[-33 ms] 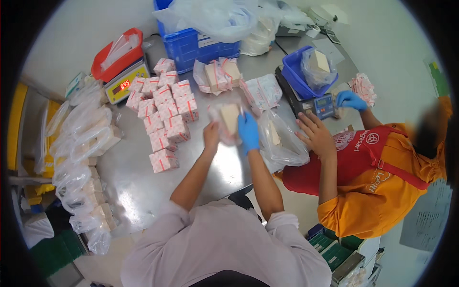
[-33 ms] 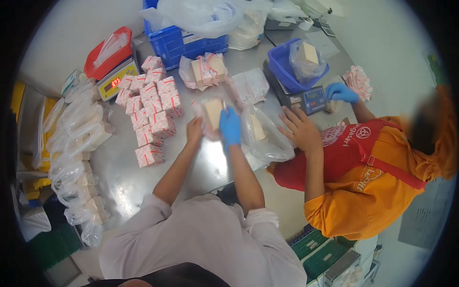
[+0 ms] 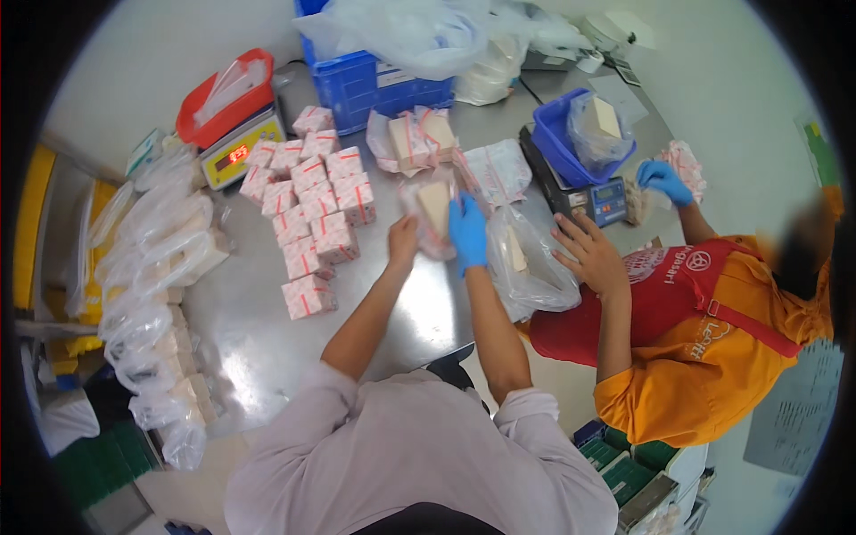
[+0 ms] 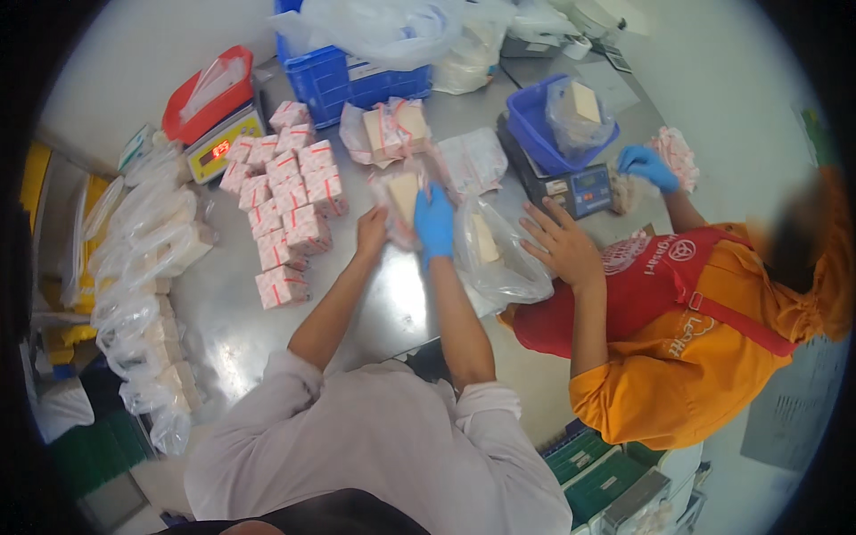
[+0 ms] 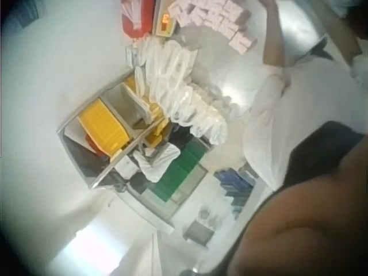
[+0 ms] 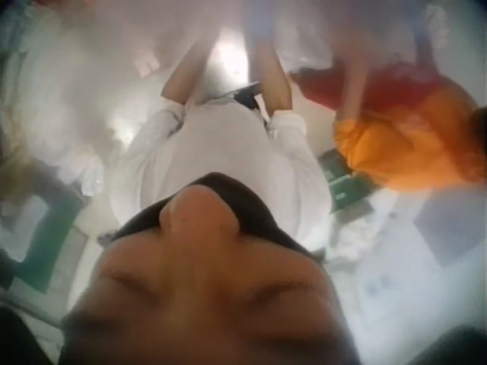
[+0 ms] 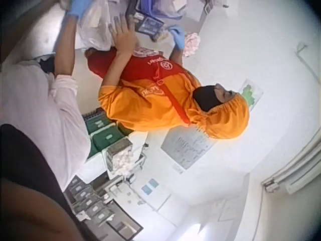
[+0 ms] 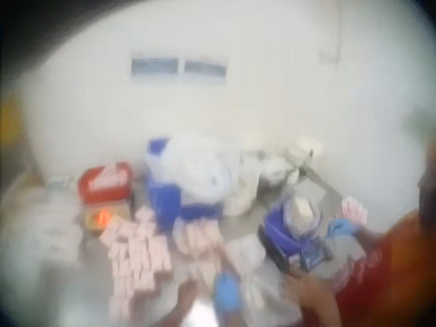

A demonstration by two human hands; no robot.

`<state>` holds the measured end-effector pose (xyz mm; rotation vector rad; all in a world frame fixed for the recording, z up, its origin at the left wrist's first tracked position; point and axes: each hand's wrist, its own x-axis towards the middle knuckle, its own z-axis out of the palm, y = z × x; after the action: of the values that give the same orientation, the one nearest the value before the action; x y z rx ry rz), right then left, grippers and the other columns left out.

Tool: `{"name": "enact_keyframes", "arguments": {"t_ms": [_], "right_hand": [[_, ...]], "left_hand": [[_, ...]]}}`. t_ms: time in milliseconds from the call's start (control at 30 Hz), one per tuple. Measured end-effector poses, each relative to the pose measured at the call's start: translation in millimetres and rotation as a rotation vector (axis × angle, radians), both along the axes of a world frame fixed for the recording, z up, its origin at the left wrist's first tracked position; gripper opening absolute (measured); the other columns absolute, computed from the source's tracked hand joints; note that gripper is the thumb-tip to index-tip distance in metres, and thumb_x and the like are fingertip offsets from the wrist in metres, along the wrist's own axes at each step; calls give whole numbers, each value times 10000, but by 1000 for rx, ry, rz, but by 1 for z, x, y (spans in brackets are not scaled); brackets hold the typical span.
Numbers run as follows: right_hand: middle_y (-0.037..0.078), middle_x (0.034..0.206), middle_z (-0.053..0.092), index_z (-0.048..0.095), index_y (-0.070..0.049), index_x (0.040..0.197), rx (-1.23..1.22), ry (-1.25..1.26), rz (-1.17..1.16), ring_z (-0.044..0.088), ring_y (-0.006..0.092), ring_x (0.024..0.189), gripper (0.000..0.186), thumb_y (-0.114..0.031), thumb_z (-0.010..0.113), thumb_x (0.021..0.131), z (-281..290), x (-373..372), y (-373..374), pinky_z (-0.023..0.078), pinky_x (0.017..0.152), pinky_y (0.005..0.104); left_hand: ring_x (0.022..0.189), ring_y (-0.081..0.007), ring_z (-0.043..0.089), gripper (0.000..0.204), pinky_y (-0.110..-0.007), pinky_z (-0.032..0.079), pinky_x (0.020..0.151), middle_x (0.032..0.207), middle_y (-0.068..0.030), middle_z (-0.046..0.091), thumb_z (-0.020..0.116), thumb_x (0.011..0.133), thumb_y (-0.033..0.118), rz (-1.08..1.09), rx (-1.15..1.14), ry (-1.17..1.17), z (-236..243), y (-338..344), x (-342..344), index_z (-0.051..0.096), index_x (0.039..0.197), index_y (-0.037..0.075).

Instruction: The person unpacks small white blocks from a cardboard box and places them into clear plastic bags. They then seal the bags and stack them on a stainless steel table.

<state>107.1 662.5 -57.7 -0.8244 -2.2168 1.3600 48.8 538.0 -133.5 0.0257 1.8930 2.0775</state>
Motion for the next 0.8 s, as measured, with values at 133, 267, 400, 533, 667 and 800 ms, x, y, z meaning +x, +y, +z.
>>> {"name": "enact_keyframes", "arguments": {"t_ms": [133, 267, 400, 533, 667, 800], "right_hand": [[197, 1118, 660, 592, 40, 1198, 181, 345, -126, 631, 311, 1040, 361, -220, 556, 950, 9, -18, 18, 469, 919, 384], [96, 1031, 669, 615, 45, 1161, -302, 267, 8, 618, 154, 947, 309, -164, 598, 933, 29, 31, -40, 476, 867, 287], [59, 988, 665, 636, -22, 1172, -532, -47, 289, 605, 110, 887, 321, -160, 671, 885, -14, 83, -116, 485, 821, 253], [153, 1351, 481, 296, -77, 1489, -264, 92, 691, 499, 277, 1224, 909, -125, 798, 733, -24, 76, -188, 417, 1031, 392], [165, 1390, 444, 253, -70, 1505, -179, 112, 496, 480, 296, 1252, 975, -110, 800, 700, -16, 84, -205, 402, 1053, 405], [140, 1333, 488, 283, -78, 1502, -480, 188, 429, 522, 252, 1199, 920, -40, 735, 702, -45, 122, -149, 461, 981, 364]], "left_hand": [[783, -223, 623, 208, -331, 482, 737, 840, -93, 669, 585, 906, 159, -60, -95, 282, 76, 12, -2, 662, 970, -24], [956, -349, 614, 373, -406, 460, 883, 1023, -197, 645, 736, 788, 168, 313, -452, 840, 109, -109, 11, 635, 1103, -3], [1112, -350, 561, 717, -420, 447, 943, 1257, -212, 540, 818, 726, 257, 300, -838, 552, 111, -229, 37, 488, 1309, 0], [1154, -306, 565, 768, -413, 478, 943, 1224, -169, 533, 804, 771, 275, 120, -611, 298, 87, -245, 72, 422, 1375, -5], [931, -261, 672, 596, -334, 546, 787, 1147, -155, 553, 766, 813, 236, -20, -328, 203, 93, -214, 102, 518, 1298, -7], [959, -288, 627, 570, -369, 513, 842, 1112, -149, 551, 775, 791, 217, -228, -457, 374, 106, -170, 115, 554, 1280, 24]]}}
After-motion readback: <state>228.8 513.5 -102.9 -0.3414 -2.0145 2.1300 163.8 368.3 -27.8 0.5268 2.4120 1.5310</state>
